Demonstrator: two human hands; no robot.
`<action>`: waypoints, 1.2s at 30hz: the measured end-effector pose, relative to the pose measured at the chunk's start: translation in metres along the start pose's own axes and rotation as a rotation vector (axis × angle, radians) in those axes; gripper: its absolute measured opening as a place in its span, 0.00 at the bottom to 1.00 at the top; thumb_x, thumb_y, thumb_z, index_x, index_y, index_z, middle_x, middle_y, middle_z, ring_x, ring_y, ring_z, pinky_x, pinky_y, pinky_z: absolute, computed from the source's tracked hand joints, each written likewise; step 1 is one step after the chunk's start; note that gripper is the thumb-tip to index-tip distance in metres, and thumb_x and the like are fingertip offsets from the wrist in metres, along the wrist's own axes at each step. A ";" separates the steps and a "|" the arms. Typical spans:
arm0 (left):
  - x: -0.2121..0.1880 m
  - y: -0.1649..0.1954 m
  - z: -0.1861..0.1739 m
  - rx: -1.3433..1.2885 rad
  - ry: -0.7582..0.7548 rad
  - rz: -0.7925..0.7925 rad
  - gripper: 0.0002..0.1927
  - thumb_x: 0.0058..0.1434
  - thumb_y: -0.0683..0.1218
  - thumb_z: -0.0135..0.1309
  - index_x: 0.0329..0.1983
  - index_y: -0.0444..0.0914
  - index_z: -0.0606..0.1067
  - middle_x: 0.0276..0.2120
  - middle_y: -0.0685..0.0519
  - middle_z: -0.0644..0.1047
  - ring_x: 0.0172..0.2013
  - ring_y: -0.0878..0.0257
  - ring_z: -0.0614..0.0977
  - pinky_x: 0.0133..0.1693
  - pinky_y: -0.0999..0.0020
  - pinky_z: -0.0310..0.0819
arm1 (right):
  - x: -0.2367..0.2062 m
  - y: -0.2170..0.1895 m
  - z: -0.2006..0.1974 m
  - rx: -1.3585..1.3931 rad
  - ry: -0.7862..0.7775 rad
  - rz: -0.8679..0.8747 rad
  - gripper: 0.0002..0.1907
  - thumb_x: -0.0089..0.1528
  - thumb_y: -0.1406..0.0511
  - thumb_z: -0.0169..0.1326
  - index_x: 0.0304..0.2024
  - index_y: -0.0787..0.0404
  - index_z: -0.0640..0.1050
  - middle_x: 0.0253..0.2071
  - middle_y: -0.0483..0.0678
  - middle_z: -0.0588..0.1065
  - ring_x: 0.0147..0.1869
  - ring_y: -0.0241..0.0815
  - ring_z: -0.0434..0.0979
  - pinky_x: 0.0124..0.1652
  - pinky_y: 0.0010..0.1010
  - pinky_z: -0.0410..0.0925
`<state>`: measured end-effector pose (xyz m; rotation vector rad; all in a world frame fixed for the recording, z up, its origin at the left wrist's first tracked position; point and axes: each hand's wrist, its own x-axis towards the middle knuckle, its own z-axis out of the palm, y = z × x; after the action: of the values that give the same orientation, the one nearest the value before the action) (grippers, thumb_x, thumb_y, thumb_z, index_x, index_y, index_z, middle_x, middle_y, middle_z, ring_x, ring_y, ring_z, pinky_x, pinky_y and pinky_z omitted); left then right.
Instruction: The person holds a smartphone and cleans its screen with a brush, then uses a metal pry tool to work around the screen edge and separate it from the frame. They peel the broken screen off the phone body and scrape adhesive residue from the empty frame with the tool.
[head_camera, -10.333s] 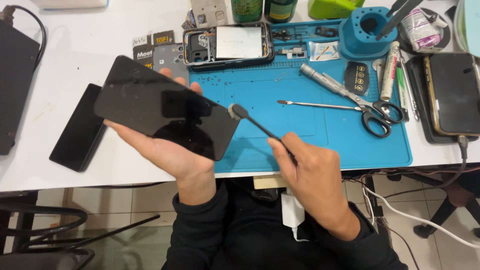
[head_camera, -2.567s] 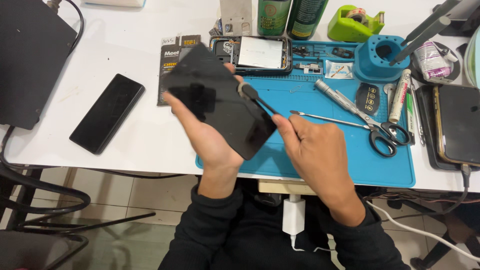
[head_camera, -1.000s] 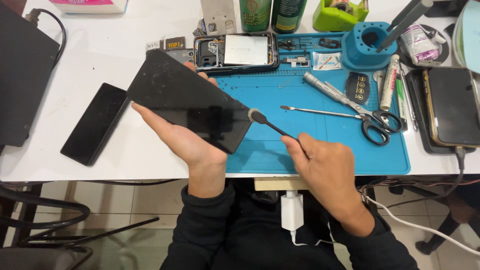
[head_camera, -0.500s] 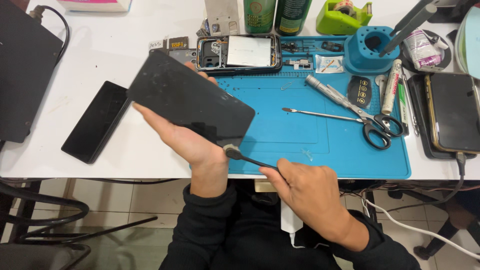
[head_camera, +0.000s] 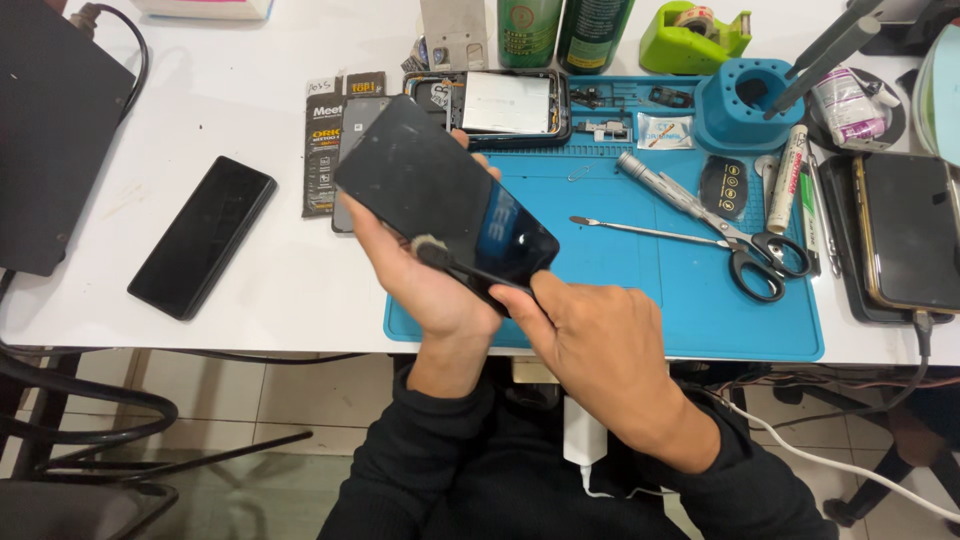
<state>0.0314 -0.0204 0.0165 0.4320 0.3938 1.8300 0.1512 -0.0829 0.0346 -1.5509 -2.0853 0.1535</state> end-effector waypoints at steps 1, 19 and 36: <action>-0.001 -0.002 0.001 -0.024 -0.035 -0.018 0.34 0.77 0.65 0.29 0.65 0.34 0.69 0.53 0.43 0.76 0.47 0.53 0.79 0.51 0.58 0.77 | 0.003 -0.002 -0.001 -0.014 0.011 0.006 0.28 0.65 0.50 0.56 0.18 0.60 0.69 0.10 0.51 0.66 0.12 0.55 0.64 0.16 0.44 0.55; -0.009 -0.017 -0.004 -0.085 -0.120 -0.204 0.37 0.76 0.68 0.27 0.65 0.34 0.68 0.53 0.44 0.76 0.51 0.56 0.78 0.57 0.61 0.73 | 0.049 -0.001 -0.018 0.014 0.221 0.088 0.25 0.68 0.52 0.56 0.22 0.61 0.75 0.12 0.55 0.67 0.15 0.58 0.66 0.17 0.43 0.56; -0.008 -0.019 -0.007 -0.096 -0.139 -0.230 0.38 0.76 0.68 0.27 0.67 0.34 0.67 0.57 0.47 0.75 0.55 0.56 0.77 0.62 0.60 0.70 | 0.047 0.016 -0.022 0.130 0.212 0.169 0.27 0.70 0.54 0.54 0.21 0.64 0.75 0.15 0.56 0.67 0.16 0.57 0.62 0.19 0.42 0.56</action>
<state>0.0458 -0.0227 0.0008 0.4264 0.2476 1.5783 0.1654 -0.0393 0.0632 -1.5898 -1.7475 0.1739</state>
